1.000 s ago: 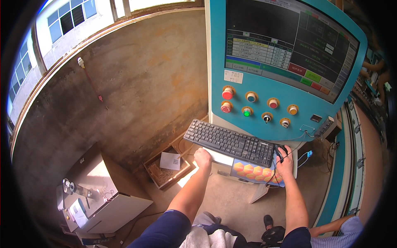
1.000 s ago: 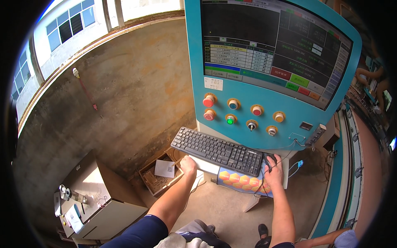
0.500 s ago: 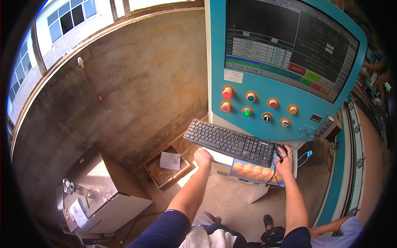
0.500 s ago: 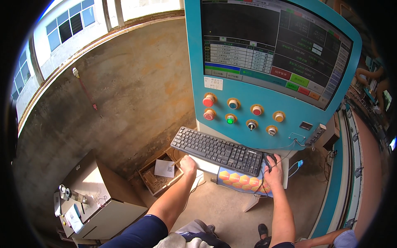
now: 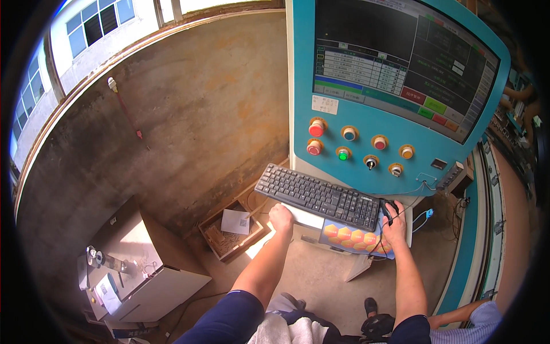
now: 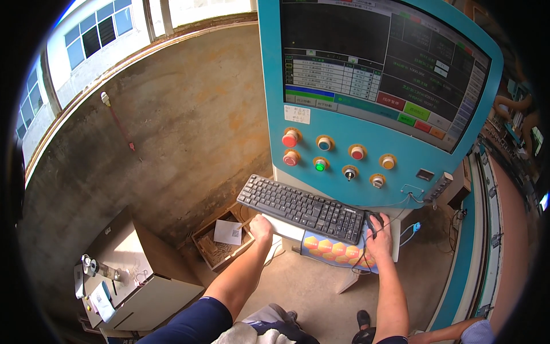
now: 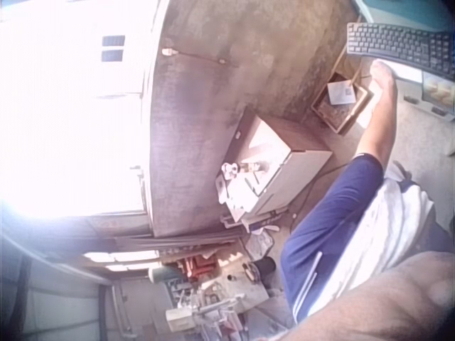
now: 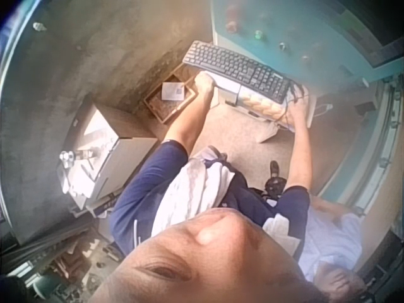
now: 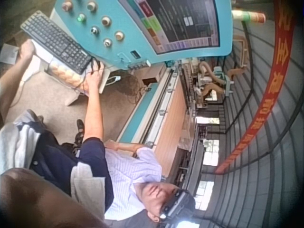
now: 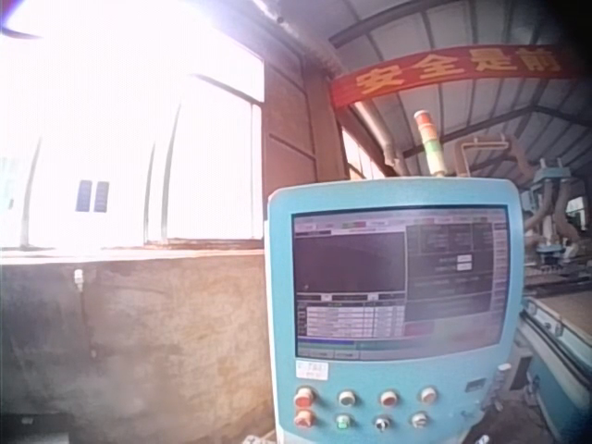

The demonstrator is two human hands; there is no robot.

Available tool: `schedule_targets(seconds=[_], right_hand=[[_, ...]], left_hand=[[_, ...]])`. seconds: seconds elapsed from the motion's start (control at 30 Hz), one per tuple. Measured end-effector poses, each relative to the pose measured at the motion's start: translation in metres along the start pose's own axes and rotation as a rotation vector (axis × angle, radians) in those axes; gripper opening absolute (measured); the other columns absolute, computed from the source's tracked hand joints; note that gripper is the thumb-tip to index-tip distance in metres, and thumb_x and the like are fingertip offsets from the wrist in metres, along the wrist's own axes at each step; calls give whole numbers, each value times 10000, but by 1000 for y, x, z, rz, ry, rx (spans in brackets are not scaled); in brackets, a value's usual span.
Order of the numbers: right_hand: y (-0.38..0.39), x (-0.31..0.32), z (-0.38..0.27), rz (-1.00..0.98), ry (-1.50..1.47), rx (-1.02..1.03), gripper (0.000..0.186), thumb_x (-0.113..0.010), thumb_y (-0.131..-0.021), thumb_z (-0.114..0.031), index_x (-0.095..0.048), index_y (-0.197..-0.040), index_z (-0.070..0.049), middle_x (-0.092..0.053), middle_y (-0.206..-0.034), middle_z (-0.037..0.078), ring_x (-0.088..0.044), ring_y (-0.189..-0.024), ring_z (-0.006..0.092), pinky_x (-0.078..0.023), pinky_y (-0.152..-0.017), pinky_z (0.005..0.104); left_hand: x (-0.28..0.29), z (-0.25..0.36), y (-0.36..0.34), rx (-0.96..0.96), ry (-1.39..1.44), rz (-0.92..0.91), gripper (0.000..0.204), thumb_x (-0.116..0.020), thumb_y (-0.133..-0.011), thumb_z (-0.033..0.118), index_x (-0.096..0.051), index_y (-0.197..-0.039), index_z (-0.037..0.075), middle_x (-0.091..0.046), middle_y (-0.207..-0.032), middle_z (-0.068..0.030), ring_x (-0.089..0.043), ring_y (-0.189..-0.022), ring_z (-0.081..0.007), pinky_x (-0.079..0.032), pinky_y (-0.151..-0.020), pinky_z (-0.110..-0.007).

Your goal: The person operates a control panel by using a computer mouse to navigate a digital interface on a monitor. The person selects various items on the screen and interacts with the control panel's buttons and a keyboard.

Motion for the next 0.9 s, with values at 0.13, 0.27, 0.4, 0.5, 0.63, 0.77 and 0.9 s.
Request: schedule_targets(seconds=[0.13,0.27,0.4,0.5,0.63,0.77,0.9], right_hand=[[0,0,0,2,11,-6,421,-595,-779,-84,-571,-1197,-124,-405,-1354,150,-445,-1201,361,-400,-993,394],[0,-1,2,8,9,2,415,-594,-780,-87,-574,-1192,-127,-407,-1353,145,-448,-1198,361,-399,-994,394],[0,-2,3,12,17,17,410,-595,-777,-84,-576,-1185,-122,-407,-1352,146,-449,-1198,359,-400,-993,392],[0,-2,1,9,5,12,409,-596,-775,-81,-577,-1182,-118,-407,-1353,146,-448,-1200,357,-399,-993,391],[0,0,1,8,4,-6,409,-598,-771,-77,-579,-1178,-111,-407,-1354,145,-446,-1203,355,-399,-994,389],[0,0,0,19,15,-5,407,-599,-768,-76,-582,-1174,-108,-409,-1353,148,-449,-1200,356,-400,-993,389],[1,0,1,34,9,12,408,-598,-762,-73,-585,-1169,-108,-412,-1348,152,-454,-1195,359,-403,-990,391]], left_hand=[[-3,-3,-3,-8,-20,-1,394,-305,-894,142,-638,-855,-64,-630,-969,-269,-604,-945,-411,-476,-842,-454],[-2,-3,-2,7,2,-2,400,-308,-891,153,-638,-860,-71,-629,-965,-273,-599,-949,-417,-468,-847,-457],[3,2,3,53,81,5,416,-310,-890,174,-641,-861,-76,-625,-971,-283,-594,-946,-428,-455,-857,-463],[-1,-4,-1,41,74,36,397,-317,-884,154,-642,-835,-68,-628,-951,-281,-605,-924,-423,-468,-839,-459],[-1,-1,-1,-62,-31,43,350,-338,-871,107,-642,-801,-51,-638,-912,-270,-626,-887,-402,-498,-797,-451],[-5,-3,-3,-98,-108,48,332,-353,-866,101,-644,-807,-47,-641,-908,-265,-631,-874,-397,-504,-787,-452],[-4,-2,-2,-98,-103,63,314,-365,-862,93,-642,-804,-41,-643,-913,-260,-637,-857,-393,-511,-774,-450]])
Point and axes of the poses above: each hand's wrist, its own y-axis away from the middle knuckle, its own x-axis out of the back of the hand, z = x × y, the point moved 4 cm from there along -y, towards the middle knuckle
